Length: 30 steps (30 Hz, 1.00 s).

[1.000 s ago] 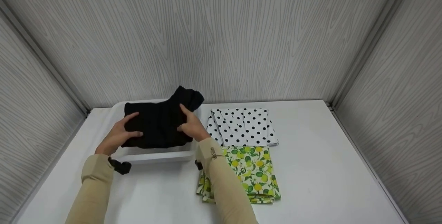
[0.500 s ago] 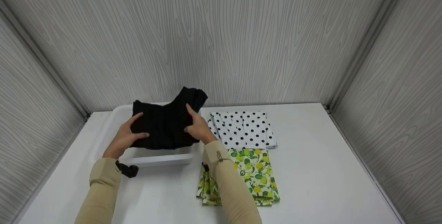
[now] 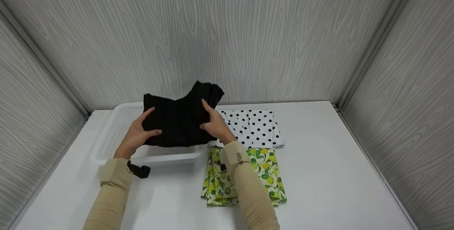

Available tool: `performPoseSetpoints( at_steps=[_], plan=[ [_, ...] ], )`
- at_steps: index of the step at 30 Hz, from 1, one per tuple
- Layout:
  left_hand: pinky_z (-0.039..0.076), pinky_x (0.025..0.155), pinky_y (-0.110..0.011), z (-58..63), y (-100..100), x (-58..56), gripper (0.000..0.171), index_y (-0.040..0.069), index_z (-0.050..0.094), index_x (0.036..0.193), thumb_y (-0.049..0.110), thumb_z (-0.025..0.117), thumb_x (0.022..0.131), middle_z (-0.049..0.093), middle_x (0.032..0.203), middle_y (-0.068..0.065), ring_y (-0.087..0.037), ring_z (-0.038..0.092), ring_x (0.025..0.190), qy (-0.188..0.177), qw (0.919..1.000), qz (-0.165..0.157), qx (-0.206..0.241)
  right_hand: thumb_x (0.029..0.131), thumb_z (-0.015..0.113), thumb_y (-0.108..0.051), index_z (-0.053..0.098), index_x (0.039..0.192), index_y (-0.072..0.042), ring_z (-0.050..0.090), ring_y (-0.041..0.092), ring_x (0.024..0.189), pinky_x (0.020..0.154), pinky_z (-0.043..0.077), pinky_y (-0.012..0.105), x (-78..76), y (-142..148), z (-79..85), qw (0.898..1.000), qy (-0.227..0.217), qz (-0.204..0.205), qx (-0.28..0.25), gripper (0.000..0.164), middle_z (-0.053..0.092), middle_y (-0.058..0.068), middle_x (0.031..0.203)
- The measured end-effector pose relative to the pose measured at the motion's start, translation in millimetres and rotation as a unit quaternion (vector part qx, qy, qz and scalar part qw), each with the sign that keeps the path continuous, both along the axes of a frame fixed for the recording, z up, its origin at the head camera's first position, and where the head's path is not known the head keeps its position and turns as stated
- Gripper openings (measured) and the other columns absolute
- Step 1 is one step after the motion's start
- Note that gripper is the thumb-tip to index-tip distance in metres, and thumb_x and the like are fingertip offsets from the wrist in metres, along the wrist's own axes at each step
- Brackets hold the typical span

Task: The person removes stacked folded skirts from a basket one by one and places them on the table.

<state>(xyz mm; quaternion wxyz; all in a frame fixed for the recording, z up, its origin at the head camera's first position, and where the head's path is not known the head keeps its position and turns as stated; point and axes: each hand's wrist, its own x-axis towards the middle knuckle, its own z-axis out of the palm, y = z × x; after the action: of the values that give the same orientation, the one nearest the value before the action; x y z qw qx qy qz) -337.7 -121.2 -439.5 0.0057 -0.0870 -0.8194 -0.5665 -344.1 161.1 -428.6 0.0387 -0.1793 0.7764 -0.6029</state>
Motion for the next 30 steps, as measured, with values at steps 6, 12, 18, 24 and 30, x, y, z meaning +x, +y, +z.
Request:
performPoseSetpoints(
  at_steps=[6,12,18,24,30],
  plan=[
    [0.018,0.12,-0.053,3.9,20.8,1.8,0.088,0.01,0.032,0.16,-0.001,0.072,0.083,0.026,0.164,-0.015,-0.034,0.018,0.151,0.01,0.9998,-0.017,-0.008,0.086,0.057,0.018,0.019,0.163,-0.011,0.011,0.033,0.153,0.119,0.025,0.047,10.3,22.6,1.4,1.0,0.007,-0.011,0.001,0.091,0.01,0.013,0.168],
    [0.016,0.12,-0.053,10.0,36.8,6.4,0.088,0.012,0.032,0.161,-0.001,0.072,0.083,0.025,0.165,-0.013,-0.032,0.016,0.152,0.01,0.9995,-0.029,0.009,0.088,0.058,0.015,0.02,0.163,-0.014,0.011,0.033,0.153,0.118,0.026,0.05,18.3,40.4,4.5,0.999,0.012,-0.031,0.007,0.089,0.011,0.012,0.168],
    [0.017,0.12,-0.052,14.0,47.2,12.7,0.088,0.014,0.033,0.161,-0.001,0.072,0.083,0.026,0.165,-0.011,-0.031,0.017,0.152,0.014,0.9993,-0.032,0.01,0.088,0.06,0.014,0.021,0.163,-0.016,0.011,0.032,0.153,0.118,0.027,0.05,24.9,53.0,6.2,0.999,0.008,-0.037,0.004,0.09,0.01,0.01,0.169],
    [0.019,0.12,-0.052,13.8,55.7,17.3,0.086,0.012,0.033,0.16,-0.002,0.07,0.083,0.027,0.164,-0.013,-0.032,0.02,0.151,0.033,0.9984,-0.041,0.02,0.089,0.06,0.015,0.02,0.163,-0.016,0.013,0.032,0.153,0.115,0.031,0.05,29.4,63.7,9.3,0.999,0.011,-0.033,-0.002,0.09,0.01,0.009,0.169],
    [0.022,0.119,-0.054,12.8,64.6,18.8,0.084,0.012,0.034,0.16,-0.003,0.069,0.085,0.026,0.165,-0.012,-0.032,0.018,0.151,0.03,0.9974,-0.059,0.03,0.088,0.06,0.014,0.022,0.163,-0.017,0.011,0.032,0.153,0.117,0.028,0.05,35.9,76.1,10.6,0.999,0.024,-0.046,0.013,0.09,0.011,0.008,0.169]
  ],
)
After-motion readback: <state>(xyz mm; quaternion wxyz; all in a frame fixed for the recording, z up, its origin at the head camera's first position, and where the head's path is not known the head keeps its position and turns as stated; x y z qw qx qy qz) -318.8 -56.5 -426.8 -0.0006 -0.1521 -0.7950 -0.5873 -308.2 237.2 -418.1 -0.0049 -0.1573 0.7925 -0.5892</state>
